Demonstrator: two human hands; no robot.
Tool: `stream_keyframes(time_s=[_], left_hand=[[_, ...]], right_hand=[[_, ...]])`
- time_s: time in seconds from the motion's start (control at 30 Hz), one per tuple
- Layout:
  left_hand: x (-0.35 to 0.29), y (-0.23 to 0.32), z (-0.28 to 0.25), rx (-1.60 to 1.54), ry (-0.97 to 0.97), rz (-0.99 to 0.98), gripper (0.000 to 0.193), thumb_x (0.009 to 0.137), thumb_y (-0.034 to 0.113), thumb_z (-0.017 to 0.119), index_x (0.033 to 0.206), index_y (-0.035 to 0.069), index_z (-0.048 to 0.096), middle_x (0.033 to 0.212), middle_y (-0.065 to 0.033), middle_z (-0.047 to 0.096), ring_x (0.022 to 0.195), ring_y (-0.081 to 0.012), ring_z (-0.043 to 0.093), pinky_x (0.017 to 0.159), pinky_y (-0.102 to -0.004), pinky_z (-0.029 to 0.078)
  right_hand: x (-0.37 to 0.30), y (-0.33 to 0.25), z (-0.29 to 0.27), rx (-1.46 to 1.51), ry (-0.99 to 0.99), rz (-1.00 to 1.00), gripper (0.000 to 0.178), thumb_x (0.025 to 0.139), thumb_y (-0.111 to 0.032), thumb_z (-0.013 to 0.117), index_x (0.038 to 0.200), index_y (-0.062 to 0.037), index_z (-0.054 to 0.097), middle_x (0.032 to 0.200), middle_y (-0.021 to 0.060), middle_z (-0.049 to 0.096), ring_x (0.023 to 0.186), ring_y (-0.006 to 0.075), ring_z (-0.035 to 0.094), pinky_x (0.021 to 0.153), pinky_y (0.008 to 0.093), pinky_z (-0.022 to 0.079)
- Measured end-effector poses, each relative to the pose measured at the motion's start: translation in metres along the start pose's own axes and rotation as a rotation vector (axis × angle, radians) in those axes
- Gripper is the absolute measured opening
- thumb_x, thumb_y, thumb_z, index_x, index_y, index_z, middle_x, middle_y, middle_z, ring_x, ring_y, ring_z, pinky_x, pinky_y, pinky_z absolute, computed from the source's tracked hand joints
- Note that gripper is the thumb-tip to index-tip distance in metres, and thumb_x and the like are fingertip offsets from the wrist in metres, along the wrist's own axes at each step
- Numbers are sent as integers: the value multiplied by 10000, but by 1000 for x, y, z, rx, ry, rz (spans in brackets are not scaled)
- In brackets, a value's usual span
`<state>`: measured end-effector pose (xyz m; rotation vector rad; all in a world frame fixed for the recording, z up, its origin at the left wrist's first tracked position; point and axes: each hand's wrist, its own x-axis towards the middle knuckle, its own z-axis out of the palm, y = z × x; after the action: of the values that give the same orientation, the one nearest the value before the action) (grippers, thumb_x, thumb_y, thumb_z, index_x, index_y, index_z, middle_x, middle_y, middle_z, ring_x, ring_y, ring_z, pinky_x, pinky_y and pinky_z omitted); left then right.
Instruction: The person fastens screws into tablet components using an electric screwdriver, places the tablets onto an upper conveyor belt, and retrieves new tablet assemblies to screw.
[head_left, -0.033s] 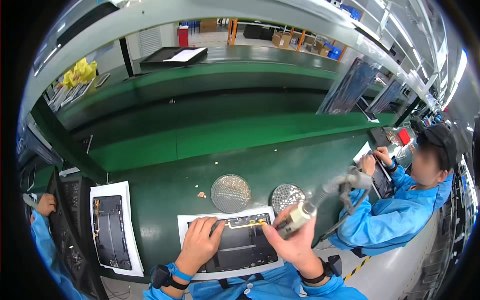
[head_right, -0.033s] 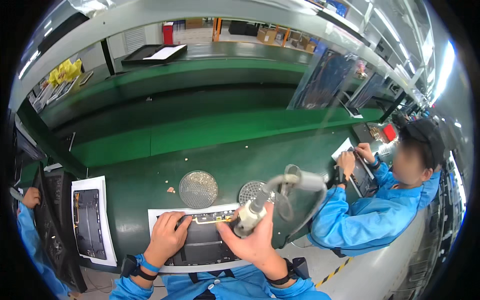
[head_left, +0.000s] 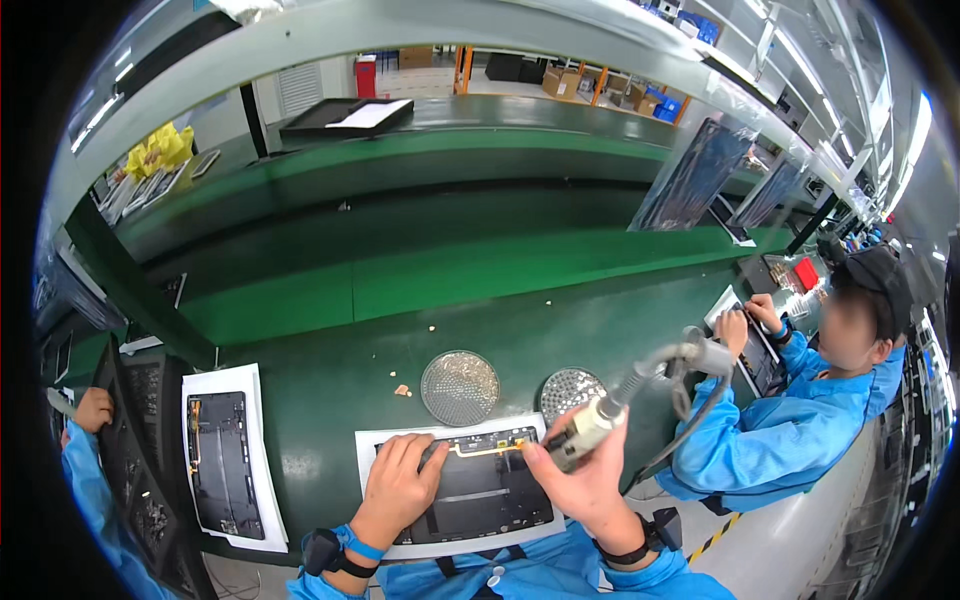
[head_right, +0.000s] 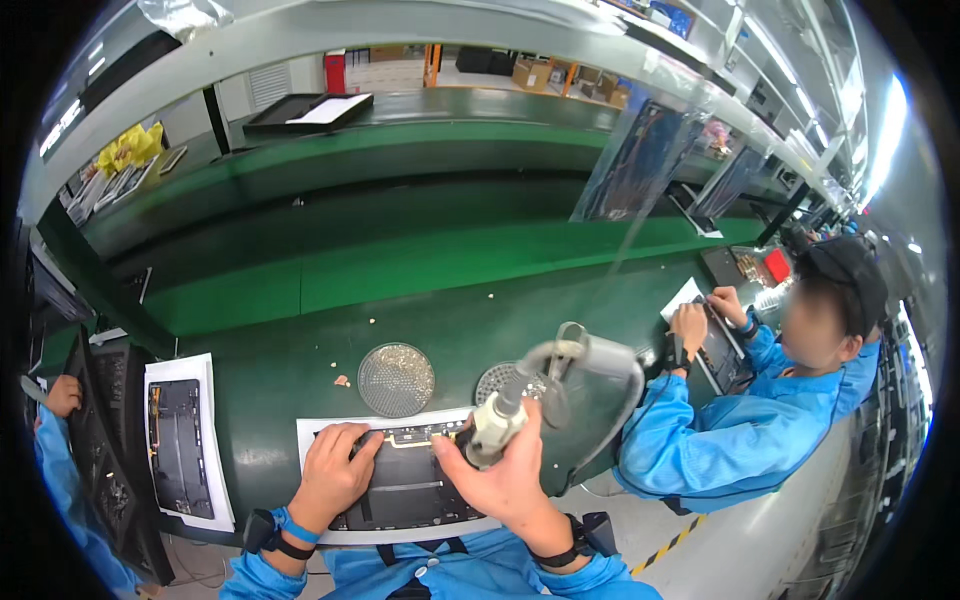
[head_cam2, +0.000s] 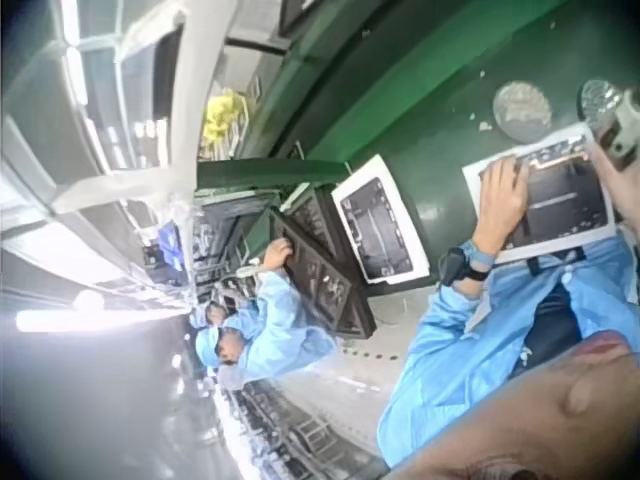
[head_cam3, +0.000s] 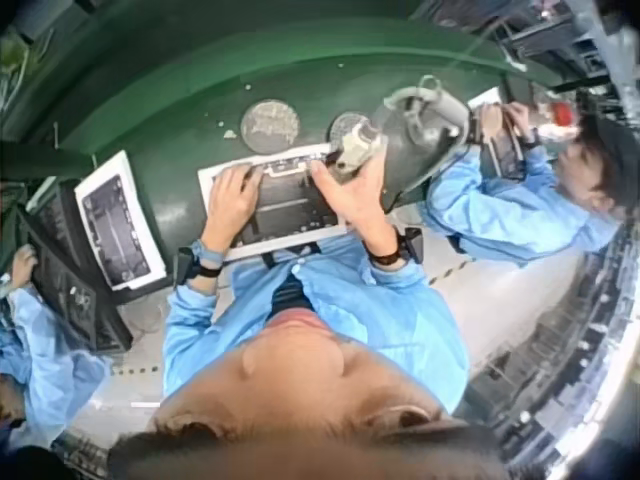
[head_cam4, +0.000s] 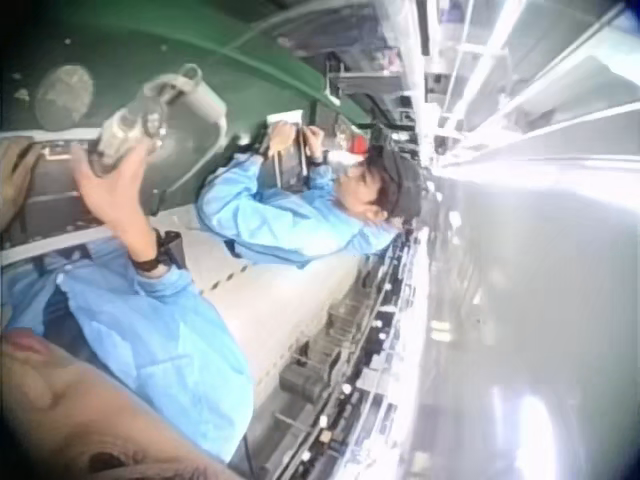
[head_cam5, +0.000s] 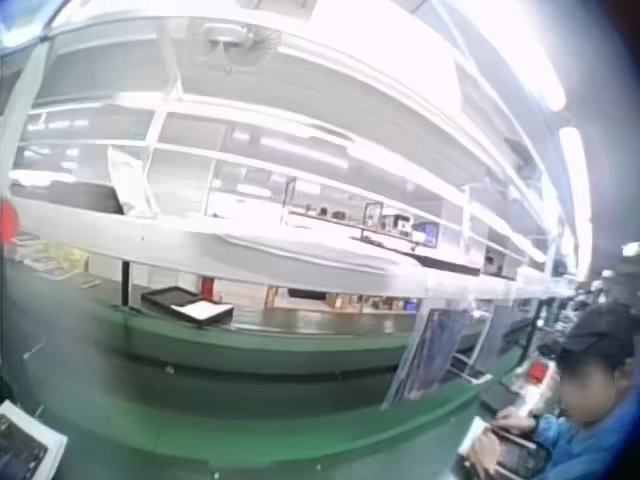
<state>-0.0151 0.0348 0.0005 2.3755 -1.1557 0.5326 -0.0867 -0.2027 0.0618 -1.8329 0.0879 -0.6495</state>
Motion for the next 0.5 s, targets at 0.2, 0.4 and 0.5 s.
stream_keyframes(time_s=[0.2, 0.4, 0.5], left_hand=[[-7, -2, 4, -13, 68, -10, 299, 805, 42, 763, 1103, 49, 750, 1081, -115, 669, 976, -296, 660, 864, -417, 553], [-8, -7, 6, 0, 71, -18, 263, 826, 66, 755, 1089, 55, 755, 1064, -104, 666, 974, -293, 655, 857, -411, 558], [-10, -5, 5, 16, 123, -6, 233, 835, 63, 745, 1068, 53, 756, 1065, -99, 667, 977, -290, 657, 849, -407, 561]], right_hand=[[0, -43, -11, -582, -39, -16, 652, 902, -209, 823, 1345, 70, 434, 1061, 198, 672, 900, 320, 714, 774, 422, 573], [50, -141, 10, -24, -272, -46, 662, 951, -393, 786, 1322, 62, 480, 1241, 252, 624, 1059, 341, 695, 880, 435, 583], [169, -184, 39, 662, -231, 204, 952, 942, -577, 738, 1502, 76, 330, 1424, 250, 545, 1230, 344, 645, 937, 445, 577]])
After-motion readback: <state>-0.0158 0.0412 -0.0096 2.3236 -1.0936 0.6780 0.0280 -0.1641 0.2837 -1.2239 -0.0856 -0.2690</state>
